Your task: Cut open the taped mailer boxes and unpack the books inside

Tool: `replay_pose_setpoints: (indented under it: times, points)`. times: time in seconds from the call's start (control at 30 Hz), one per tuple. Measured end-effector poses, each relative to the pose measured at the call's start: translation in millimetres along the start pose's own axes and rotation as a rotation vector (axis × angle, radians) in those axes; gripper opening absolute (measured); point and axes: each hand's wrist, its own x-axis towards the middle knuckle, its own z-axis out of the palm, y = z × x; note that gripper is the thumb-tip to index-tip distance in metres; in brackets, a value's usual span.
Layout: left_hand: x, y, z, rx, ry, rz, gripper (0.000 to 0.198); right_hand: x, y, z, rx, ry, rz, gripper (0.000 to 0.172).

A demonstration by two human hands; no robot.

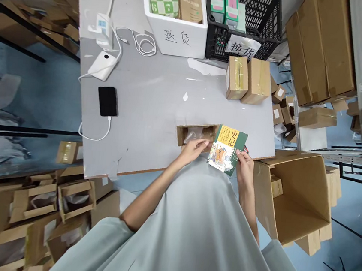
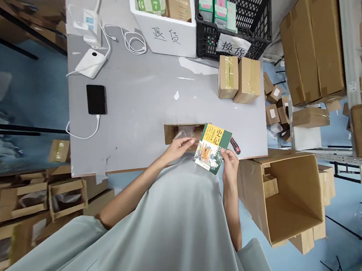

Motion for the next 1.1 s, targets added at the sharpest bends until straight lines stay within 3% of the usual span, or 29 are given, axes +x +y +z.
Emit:
replay_pose_setpoints:
  times: [0.1,0.27,0.5,0.63,0.83,1.0,1.1]
  points:
    - [-16.3,8.9,-2.6,-0.168,0.061,-0.102,0.072,2.7,-0.8,13.6,0.047,0.001,0.043,0.045]
    - [-36.0,25.9,-23.0,-0.299,0.185,-0.187,0.063,15.6,-10.5,38.5,0.011,-0.140,0.080,0.048]
    - [-57.2,48.7,-47.7,-0.405,0.410,-0.142,0.058,34.9,-35.7,65.7,-0.095,-0.410,-0.030,0.049]
    - [-64.9,59.2,-53.2,-0.398,0.433,-0.095,0.054,37.8,-43.9,74.9,-0.106,-0.478,-0.054,0.054]
    - [-68.9,65.8,-46.9,-0.404,0.407,-0.091,0.055,43.3,-37.1,78.4,-0.141,-0.503,-0.058,0.056]
    - [-64.0,66.2,-32.0,-0.394,0.566,-0.052,0.051,36.2,-29.6,81.7,-0.398,-0.280,-0.322,0.050]
    - [-61.1,68.3,-20.5,-0.352,0.604,-0.011,0.050,19.7,-29.1,88.5,-0.457,-0.369,-0.373,0.044]
